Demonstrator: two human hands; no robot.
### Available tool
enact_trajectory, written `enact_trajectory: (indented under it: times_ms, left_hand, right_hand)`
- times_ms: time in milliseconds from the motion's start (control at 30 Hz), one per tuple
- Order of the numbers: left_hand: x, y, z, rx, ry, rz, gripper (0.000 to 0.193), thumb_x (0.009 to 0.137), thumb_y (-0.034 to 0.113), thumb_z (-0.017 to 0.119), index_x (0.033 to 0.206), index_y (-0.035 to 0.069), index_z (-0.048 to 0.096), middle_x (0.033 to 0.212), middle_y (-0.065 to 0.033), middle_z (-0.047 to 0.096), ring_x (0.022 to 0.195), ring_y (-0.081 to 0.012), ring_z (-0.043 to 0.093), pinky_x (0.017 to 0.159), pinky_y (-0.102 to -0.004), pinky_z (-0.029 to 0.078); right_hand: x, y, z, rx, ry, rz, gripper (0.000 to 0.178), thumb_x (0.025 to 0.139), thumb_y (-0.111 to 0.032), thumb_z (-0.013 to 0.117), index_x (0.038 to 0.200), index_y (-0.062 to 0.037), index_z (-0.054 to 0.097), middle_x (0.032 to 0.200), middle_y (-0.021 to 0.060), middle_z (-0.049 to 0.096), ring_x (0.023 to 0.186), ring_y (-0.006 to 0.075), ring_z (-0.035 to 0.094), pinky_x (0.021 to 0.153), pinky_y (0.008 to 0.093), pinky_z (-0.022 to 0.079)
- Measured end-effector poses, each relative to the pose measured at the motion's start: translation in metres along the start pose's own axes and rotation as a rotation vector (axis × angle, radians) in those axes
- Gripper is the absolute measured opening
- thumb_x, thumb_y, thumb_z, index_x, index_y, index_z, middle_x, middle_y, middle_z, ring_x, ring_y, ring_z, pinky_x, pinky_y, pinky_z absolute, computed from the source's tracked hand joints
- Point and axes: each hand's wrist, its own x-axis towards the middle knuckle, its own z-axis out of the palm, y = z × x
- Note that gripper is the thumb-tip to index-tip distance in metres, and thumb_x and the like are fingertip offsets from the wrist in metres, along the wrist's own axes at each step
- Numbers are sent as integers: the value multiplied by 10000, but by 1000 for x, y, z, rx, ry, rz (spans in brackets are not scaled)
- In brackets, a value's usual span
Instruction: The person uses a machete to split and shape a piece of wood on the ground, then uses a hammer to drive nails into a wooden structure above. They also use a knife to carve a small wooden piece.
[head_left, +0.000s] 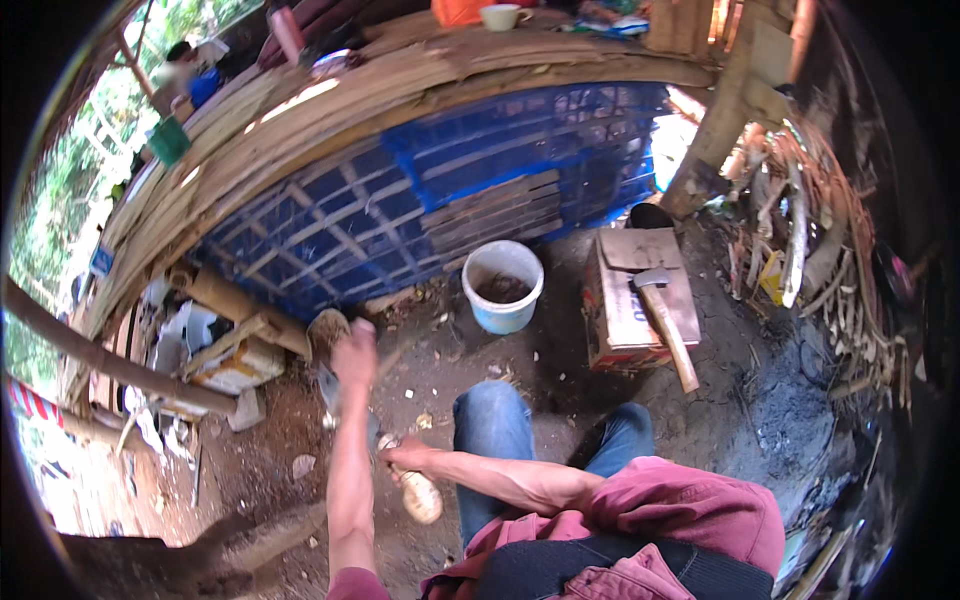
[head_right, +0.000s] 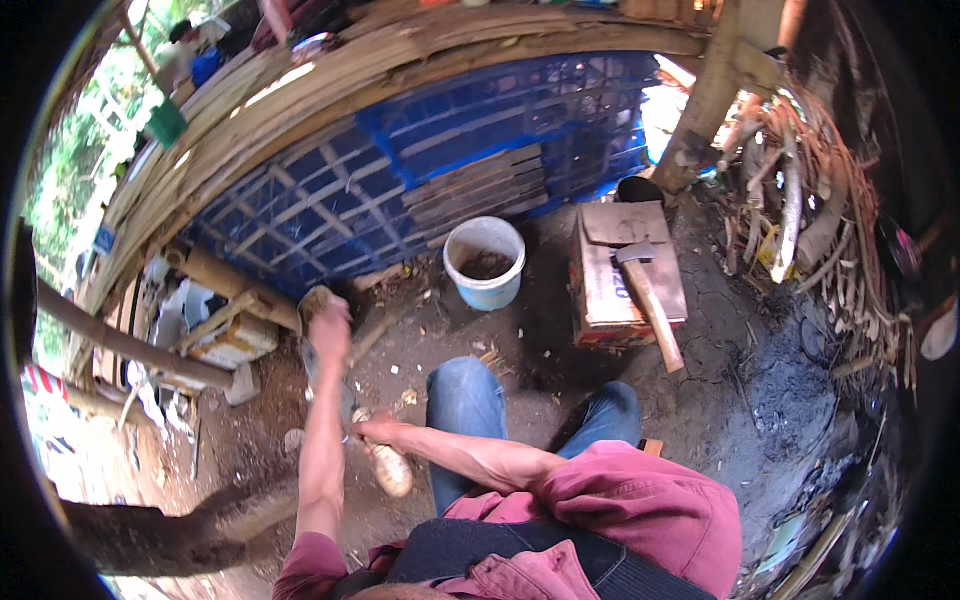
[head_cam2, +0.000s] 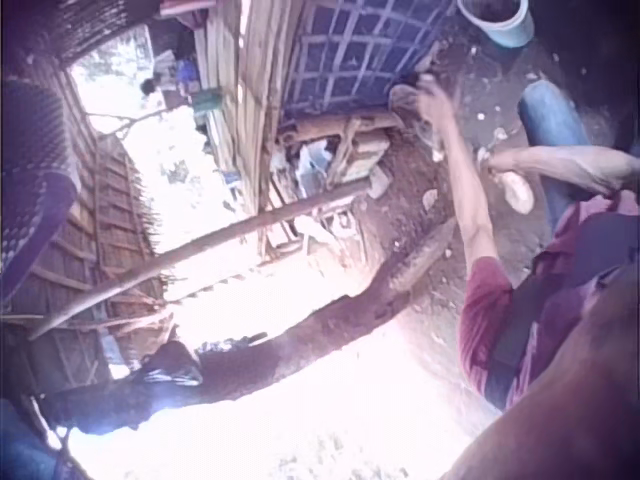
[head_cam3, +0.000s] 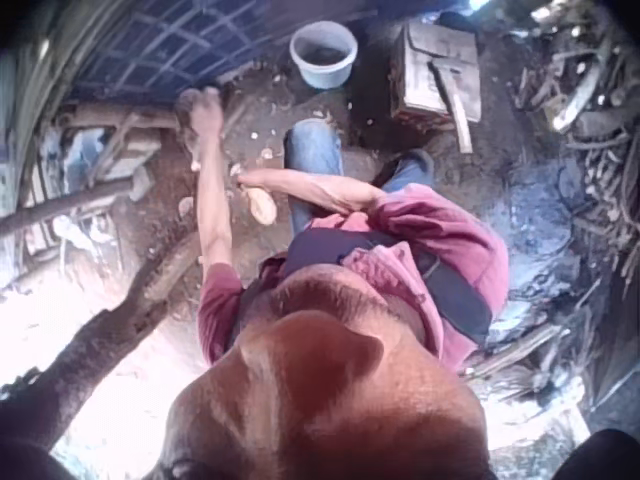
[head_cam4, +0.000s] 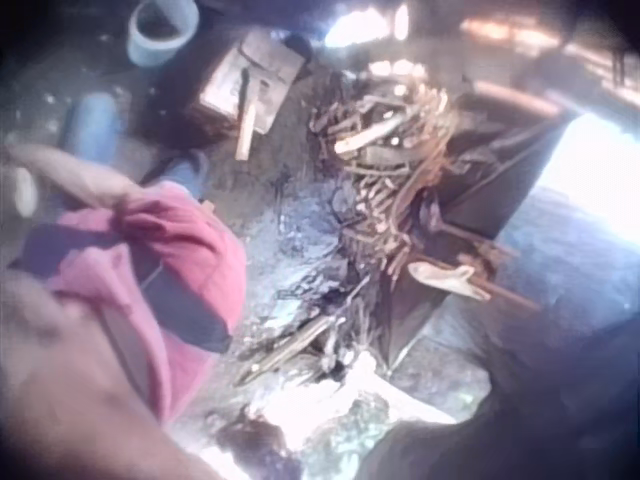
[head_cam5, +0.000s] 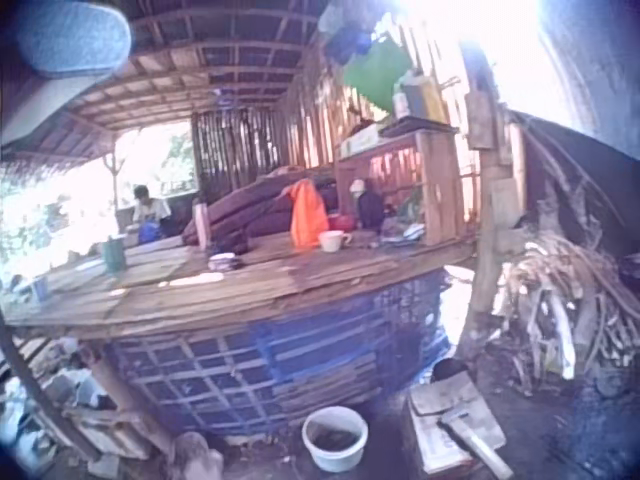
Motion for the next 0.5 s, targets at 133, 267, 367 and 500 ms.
enact_trajectory:
  times_ms: [133, 267, 367, 500]
  left_hand:
    - [-19, 41, 4, -81, -441, -54, 464, 886, 442, 509, 817, 8, 659, 707, -165, 636, 673, -287, 616, 685, -402, 497]
    - [27, -34, -47, -1433, -93, -217, 155, 888, 207, 534, 908, 79, 618, 652, 22, 545, 455, -63, 456, 402, -188, 361]
    - [22, -37, -117, -1453, 461, -491, 246, 889, 336, 540, 860, 92, 519, 564, 42, 417, 421, -45, 375, 372, -191, 304]
    - [-4, -56, -175, -1481, 305, -388, 287, 877, 359, 555, 958, 84, 539, 663, 7, 501, 548, -96, 441, 532, -244, 394]
  right_hand:
    - [2, 3, -10, 354, -148, 43, 151, 818, -141, 544, 741, -11, 554, 606, 80, 564, 498, 196, 577, 456, 332, 509]
    - [-18, -22, -36, 193, -52, -90, 146, 803, -142, 555, 724, -19, 558, 594, 86, 566, 473, 185, 567, 439, 326, 495]
    - [-11, -14, -62, 107, -10, -225, 232, 760, -207, 603, 812, 20, 612, 693, 131, 623, 596, 231, 627, 567, 361, 533]
    - [15, -17, -54, -529, 302, -426, 508, 708, -325, 652, 1054, 43, 598, 1007, 217, 628, 943, 315, 617, 830, 397, 501]
